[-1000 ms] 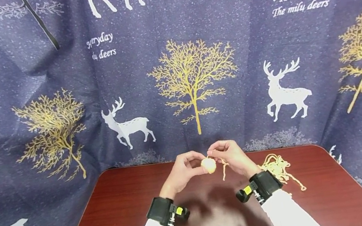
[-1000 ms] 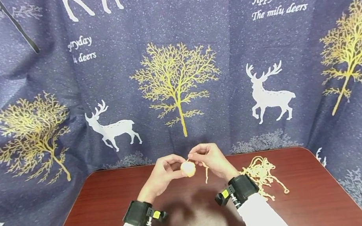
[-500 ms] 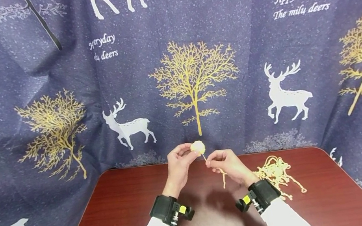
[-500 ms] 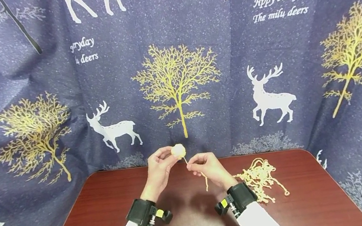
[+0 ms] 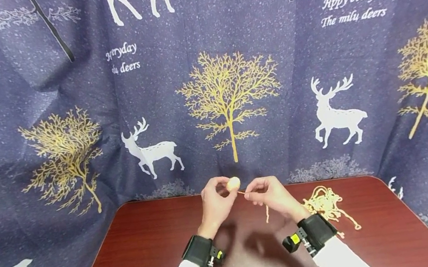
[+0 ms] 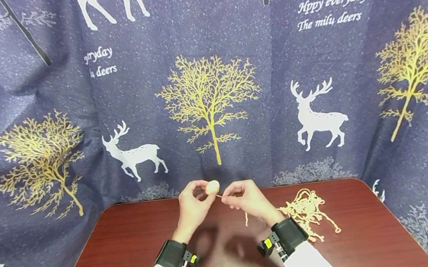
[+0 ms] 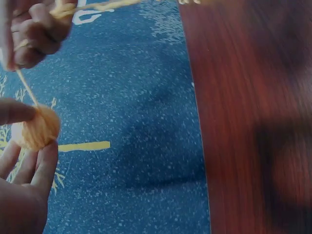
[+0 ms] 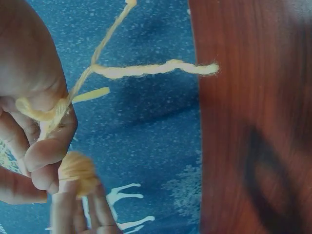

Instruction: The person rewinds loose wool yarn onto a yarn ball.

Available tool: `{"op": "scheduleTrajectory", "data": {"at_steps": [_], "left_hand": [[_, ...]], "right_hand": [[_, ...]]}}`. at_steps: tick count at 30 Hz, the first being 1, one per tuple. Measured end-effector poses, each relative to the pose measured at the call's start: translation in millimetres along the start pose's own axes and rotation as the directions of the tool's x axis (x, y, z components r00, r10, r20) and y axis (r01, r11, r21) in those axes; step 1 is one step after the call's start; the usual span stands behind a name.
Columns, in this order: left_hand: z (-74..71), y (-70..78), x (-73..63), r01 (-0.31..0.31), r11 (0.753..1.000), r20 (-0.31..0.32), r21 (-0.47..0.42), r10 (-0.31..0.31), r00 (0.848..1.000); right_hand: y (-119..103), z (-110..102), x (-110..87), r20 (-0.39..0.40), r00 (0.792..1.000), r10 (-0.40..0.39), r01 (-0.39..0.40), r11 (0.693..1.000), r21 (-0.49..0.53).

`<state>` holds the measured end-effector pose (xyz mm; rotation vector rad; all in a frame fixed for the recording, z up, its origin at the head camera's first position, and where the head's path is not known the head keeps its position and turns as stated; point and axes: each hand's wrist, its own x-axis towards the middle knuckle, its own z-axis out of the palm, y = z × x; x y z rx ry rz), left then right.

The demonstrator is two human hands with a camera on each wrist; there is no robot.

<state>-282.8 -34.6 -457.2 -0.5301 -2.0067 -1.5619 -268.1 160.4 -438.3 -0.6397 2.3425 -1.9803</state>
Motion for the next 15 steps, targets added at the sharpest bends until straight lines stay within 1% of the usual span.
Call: {"op": "scheduleTrajectory", "data": {"at_steps": [3, 5, 6, 8, 9, 10, 13, 15], "left_hand": [[-2.4, -2.3, -2.2, -0.032, 0.999, 0.084, 0.041, 0.029, 0.996], [-5.2, -1.3, -2.6, -0.037, 0.998, 0.151, 0.048, 0.03, 0.988], [-6.5, -1.3, -2.8, -0.038, 0.998, 0.192, 0.044, 0.029, 0.981], [-9.4, 0.0, -2.9, -0.026, 0.999, 0.281, 0.026, 0.017, 0.96], [-10.8, 0.6, -2.9, -0.009, 1.0, 0.327, 0.01, 0.005, 0.945], [-12.2, 1.3, -2.7, 0.01, 1.0, 0.376, -0.01, -0.006, 0.927], [-16.0, 3.1, -1.8, 0.079, 0.992, 0.512, -0.096, -0.019, 0.859], [-18.3, 4.7, -0.8, 0.128, 0.981, 0.58, -0.149, -0.018, 0.814]], "right_hand": [[-4, -3, 2.1, -0.011, 1.0, 0.0, 0.001, 0.998, 0.069], [-6, -6, 3.3, -0.018, 1.0, 0.004, -0.002, 0.991, 0.137], [-7, -7, 3.8, -0.022, 1.0, 0.01, -0.006, 0.984, 0.18], [-6, -9, 4.9, -0.026, 0.999, 0.019, -0.011, 0.963, 0.268], [-5, -10, 5.6, -0.026, 0.999, 0.023, -0.014, 0.95, 0.311], [-4, -12, 6.3, -0.028, 0.999, 0.027, -0.015, 0.935, 0.354], [0, -15, 8.2, -0.043, 0.998, 0.037, -0.012, 0.882, 0.471], [3, -17, 9.6, -0.059, 0.997, 0.047, -0.009, 0.848, 0.53]]}}
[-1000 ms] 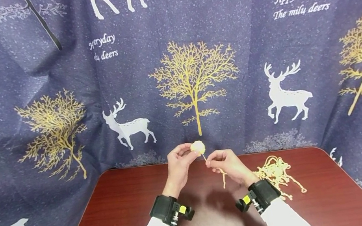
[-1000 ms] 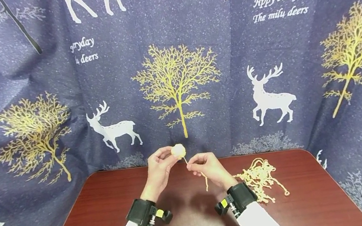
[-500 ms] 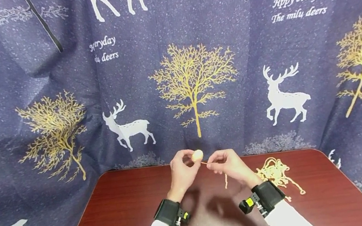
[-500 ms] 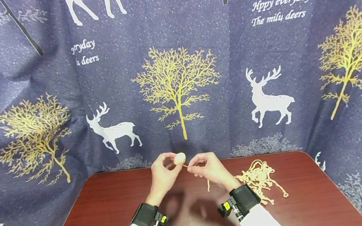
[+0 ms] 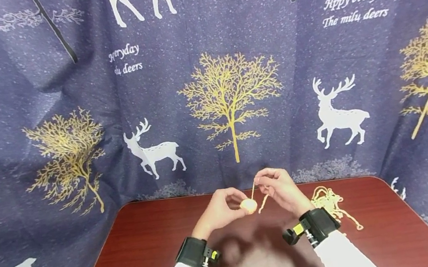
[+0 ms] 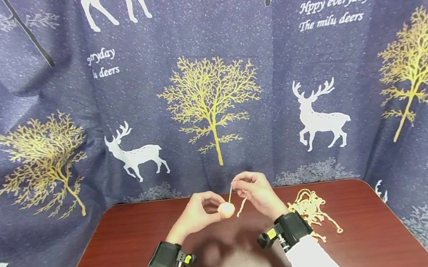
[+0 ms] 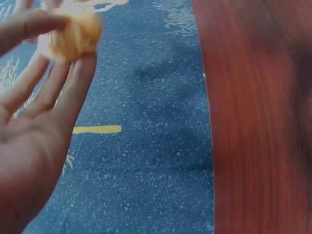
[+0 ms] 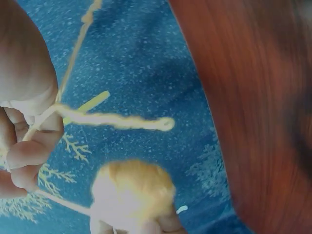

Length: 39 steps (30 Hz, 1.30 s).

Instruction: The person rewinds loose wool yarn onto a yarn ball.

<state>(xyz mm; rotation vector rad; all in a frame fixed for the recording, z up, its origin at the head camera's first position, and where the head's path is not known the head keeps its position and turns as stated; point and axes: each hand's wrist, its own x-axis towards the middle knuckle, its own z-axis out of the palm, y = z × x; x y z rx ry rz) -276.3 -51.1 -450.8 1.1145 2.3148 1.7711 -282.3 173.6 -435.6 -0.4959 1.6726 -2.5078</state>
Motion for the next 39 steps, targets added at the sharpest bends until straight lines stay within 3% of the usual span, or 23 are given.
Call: {"op": "scheduleTrajectory", "data": {"at_steps": [4, 8, 11, 18, 21, 24, 26, 27, 30, 33, 36, 39], "left_hand": [[-4.2, 4.9, -0.3, 0.006, 0.987, 0.104, -0.16, 0.011, 0.994], [-7.3, 7.6, 0.5, -0.009, 0.945, 0.103, -0.326, 0.045, 0.994], [-6.8, 10.0, 3.1, -0.045, 0.899, 0.026, -0.435, 0.063, 0.998], [-0.2, 16.5, 9.4, -0.138, 0.743, -0.184, -0.655, 0.02, 0.983], [3.2, 18.1, 12.1, -0.16, 0.694, -0.258, -0.702, -0.039, 0.965], [6.3, 19.4, 15.0, -0.186, 0.682, -0.348, -0.707, -0.107, 0.931], [8.6, 20.3, 17.4, -0.202, 0.694, -0.412, -0.691, -0.148, 0.899], [9.7, 20.5, 18.5, -0.204, 0.714, -0.444, -0.67, -0.165, 0.881], [12.6, 20.3, 21.2, -0.185, 0.795, -0.533, -0.578, -0.196, 0.823], [15.3, 18.3, 22.0, -0.116, 0.892, -0.605, -0.436, -0.196, 0.771], [17.9, 15.1, 21.5, -0.074, 0.955, -0.651, -0.289, -0.139, 0.746], [20.5, 8.6, 19.9, -0.08, 0.987, -0.664, -0.136, -0.031, 0.747]], "right_hand": [[3, -4, 2.3, -0.057, 0.998, 0.011, -0.007, 0.998, 0.058], [8, -5, 2.2, -0.087, 0.996, 0.032, -0.03, 0.999, 0.025], [11, -4, 0.8, -0.079, 0.996, 0.047, -0.049, 0.999, -0.024], [18, 0, -2.7, -0.043, 0.996, 0.072, -0.077, 0.99, -0.114], [22, 2, -4.8, -0.026, 0.997, 0.078, -0.081, 0.982, -0.171], [25, 4, -7.7, -0.005, 0.998, 0.06, -0.059, 0.96, -0.273], [27, 5, -9.9, 0.023, 0.999, 0.036, -0.025, 0.931, -0.365], [27, 6, -10.9, 0.035, 0.999, 0.024, -0.008, 0.913, -0.409], [25, 9, -14.2, 0.085, 0.996, -0.002, 0.046, 0.856, -0.516], [22, 13, -18.4, 0.126, 0.992, -0.014, 0.085, 0.812, -0.577], [17, 15, -21.9, 0.159, 0.987, -0.024, 0.116, 0.788, -0.605], [11, 16, -23.6, 0.173, 0.984, -0.032, 0.134, 0.773, -0.62]]}}
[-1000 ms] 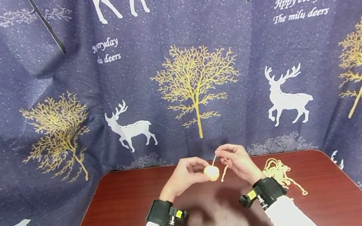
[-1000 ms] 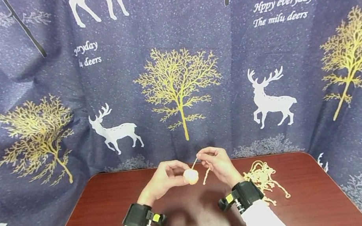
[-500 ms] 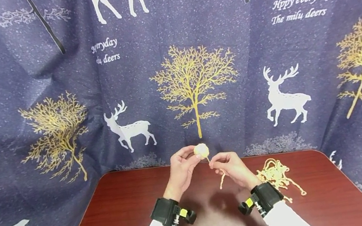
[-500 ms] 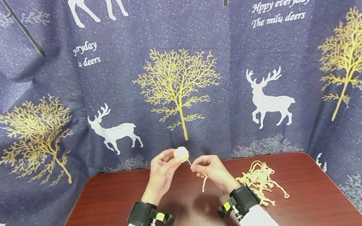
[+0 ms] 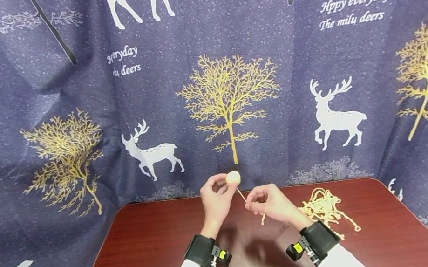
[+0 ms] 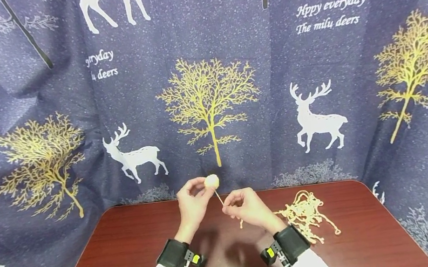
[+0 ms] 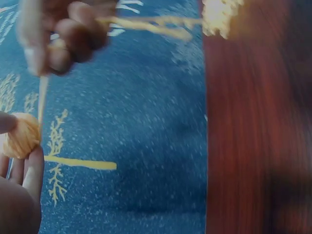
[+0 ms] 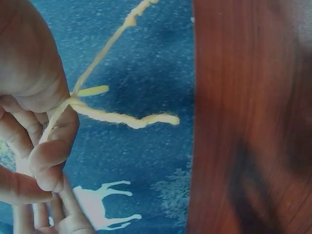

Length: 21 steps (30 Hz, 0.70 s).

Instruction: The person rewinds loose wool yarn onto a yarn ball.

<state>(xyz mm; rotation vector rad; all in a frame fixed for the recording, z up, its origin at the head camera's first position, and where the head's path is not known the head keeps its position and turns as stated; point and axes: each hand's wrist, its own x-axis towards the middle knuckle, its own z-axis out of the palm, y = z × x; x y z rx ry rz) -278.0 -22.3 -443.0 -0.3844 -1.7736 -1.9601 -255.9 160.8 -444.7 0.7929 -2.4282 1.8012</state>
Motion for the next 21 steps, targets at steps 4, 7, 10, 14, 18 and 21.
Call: {"op": "scheduleTrajectory", "data": {"at_steps": [4, 7, 10, 14, 18, 21], "left_hand": [[-2.9, -10.7, -3.3, -0.145, 0.982, 0.068, 0.123, 0.137, 0.988], [-7.1, -14.0, -4.7, -0.209, 0.955, 0.157, 0.208, 0.178, 0.971], [-12.2, -12.7, -5.5, -0.238, 0.93, 0.274, 0.279, 0.161, 0.948], [-18.4, -5.3, -6.2, -0.223, 0.931, 0.457, 0.288, 0.071, 0.887], [-23.0, 3.3, -6.4, -0.15, 0.958, 0.618, 0.244, -0.034, 0.785], [-26.0, 7.9, -5.9, -0.075, 0.98, 0.698, 0.184, -0.077, 0.712]], "right_hand": [[-10, -7, 0.4, -0.026, 1.0, 0.002, -0.002, 1.0, -0.006], [-17, -13, 1.3, -0.069, 0.997, 0.028, -0.026, 0.999, 0.029], [-21, -19, 2.7, -0.1, 0.993, 0.061, -0.047, 0.99, 0.135], [-20, -25, 4.6, -0.104, 0.992, 0.074, -0.031, 0.931, 0.365], [-15, -29, 6.9, -0.106, 0.993, 0.056, 0.012, 0.83, 0.558], [-10, -31, 9.1, -0.12, 0.992, 0.049, 0.039, 0.77, 0.637]]}}
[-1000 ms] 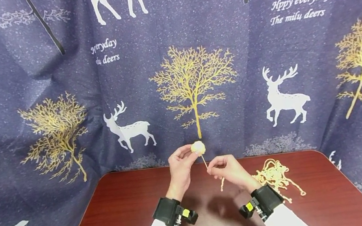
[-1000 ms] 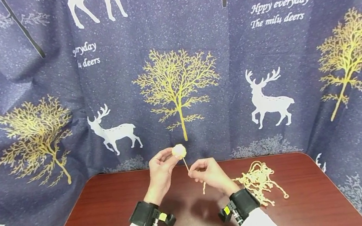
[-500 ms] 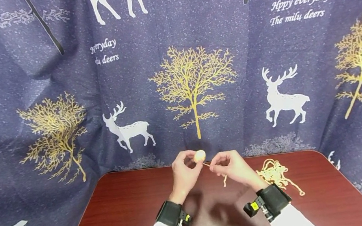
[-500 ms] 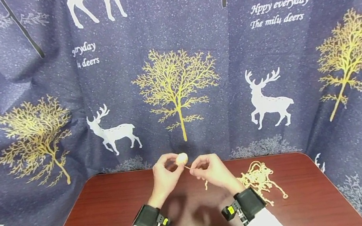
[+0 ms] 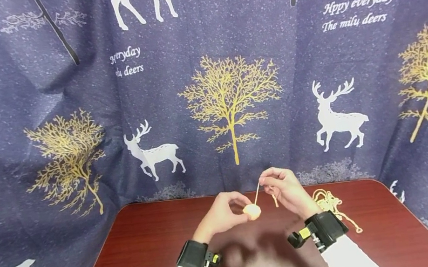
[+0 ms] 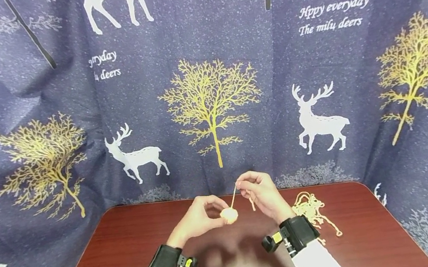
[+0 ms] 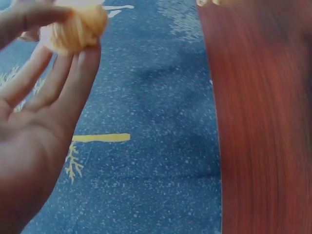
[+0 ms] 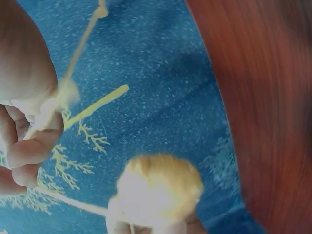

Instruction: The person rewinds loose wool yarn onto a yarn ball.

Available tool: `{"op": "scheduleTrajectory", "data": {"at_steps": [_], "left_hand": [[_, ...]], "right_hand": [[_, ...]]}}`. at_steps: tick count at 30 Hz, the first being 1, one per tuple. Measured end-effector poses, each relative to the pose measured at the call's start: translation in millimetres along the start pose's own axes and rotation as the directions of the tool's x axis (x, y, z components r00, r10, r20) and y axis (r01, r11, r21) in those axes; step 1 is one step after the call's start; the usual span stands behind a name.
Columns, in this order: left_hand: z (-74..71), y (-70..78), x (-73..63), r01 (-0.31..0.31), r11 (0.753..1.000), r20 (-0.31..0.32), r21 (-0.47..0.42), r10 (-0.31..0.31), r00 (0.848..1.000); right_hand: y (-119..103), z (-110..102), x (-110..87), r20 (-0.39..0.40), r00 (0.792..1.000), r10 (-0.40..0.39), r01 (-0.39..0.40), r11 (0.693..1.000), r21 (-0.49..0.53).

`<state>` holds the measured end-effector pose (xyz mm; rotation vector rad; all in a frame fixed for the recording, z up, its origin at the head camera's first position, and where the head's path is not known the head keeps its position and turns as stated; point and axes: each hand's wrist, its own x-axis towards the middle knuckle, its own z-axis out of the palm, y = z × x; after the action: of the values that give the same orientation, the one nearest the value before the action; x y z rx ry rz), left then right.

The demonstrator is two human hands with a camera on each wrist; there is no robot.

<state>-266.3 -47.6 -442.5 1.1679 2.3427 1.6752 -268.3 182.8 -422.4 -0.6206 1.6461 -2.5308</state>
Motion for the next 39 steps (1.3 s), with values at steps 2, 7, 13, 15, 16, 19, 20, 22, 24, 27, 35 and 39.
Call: {"op": "scheduleTrajectory", "data": {"at_steps": [2, 7, 13, 15, 16, 19, 20, 22, 24, 27, 35, 39], "left_hand": [[-2.1, 1.9, -0.6, -0.006, 0.996, 0.048, -0.092, 0.011, 0.999], [-5.8, 5.9, 0.3, -0.054, 0.941, 0.052, -0.333, 0.076, 0.996], [-4.8, 7.6, 5.6, -0.154, 0.867, -0.121, -0.473, 0.109, 0.987], [-3.4, 9.0, 7.4, -0.186, 0.837, -0.201, -0.515, 0.093, 0.975], [-2.8, 9.5, 8.4, -0.2, 0.82, -0.24, -0.536, 0.079, 0.967], [-0.9, 11.0, 11.2, -0.237, 0.771, -0.348, -0.591, 0.021, 0.937], [-0.1, 11.1, 12.1, -0.247, 0.754, -0.381, -0.608, -0.004, 0.925], [1.5, 11.2, 14.1, -0.261, 0.742, -0.446, -0.617, -0.056, 0.893], [3.0, 11.2, 16.0, -0.27, 0.756, -0.516, -0.596, -0.103, 0.85], [5.9, 9.1, 18.7, -0.245, 0.806, -0.604, -0.538, -0.166, 0.779], [12.0, 1.6, 18.8, -0.103, 0.944, -0.719, -0.313, -0.164, 0.675], [14.6, -8.3, 15.3, -0.078, 0.986, -0.708, -0.147, -0.05, 0.705]], "right_hand": [[2, -2, 1.5, -0.017, 1.0, 0.005, -0.004, 0.999, 0.041], [12, -7, 4.9, -0.116, 0.988, 0.102, -0.1, 0.995, 0.027], [30, -9, 4.7, -0.166, 0.969, 0.183, -0.203, 0.973, -0.113], [34, -7, 3.8, -0.149, 0.971, 0.189, -0.213, 0.963, -0.168], [35, -5, 3.1, -0.141, 0.972, 0.186, -0.213, 0.955, -0.208], [37, 1, -0.1, -0.092, 0.981, 0.17, -0.191, 0.918, -0.348], [38, 3, -1.2, -0.072, 0.984, 0.162, -0.177, 0.902, -0.395], [37, 7, -3.5, -0.028, 0.989, 0.144, -0.139, 0.861, -0.489], [36, 12, -5.7, 0.015, 0.991, 0.13, -0.099, 0.823, -0.56], [34, 17, -8.8, 0.059, 0.991, 0.122, -0.058, 0.774, -0.63], [20, 25, -16.6, 0.113, 0.989, 0.097, 0.005, 0.738, -0.675], [11, 25, -16.4, 0.082, 0.994, 0.069, 0.004, 0.744, -0.668]]}}
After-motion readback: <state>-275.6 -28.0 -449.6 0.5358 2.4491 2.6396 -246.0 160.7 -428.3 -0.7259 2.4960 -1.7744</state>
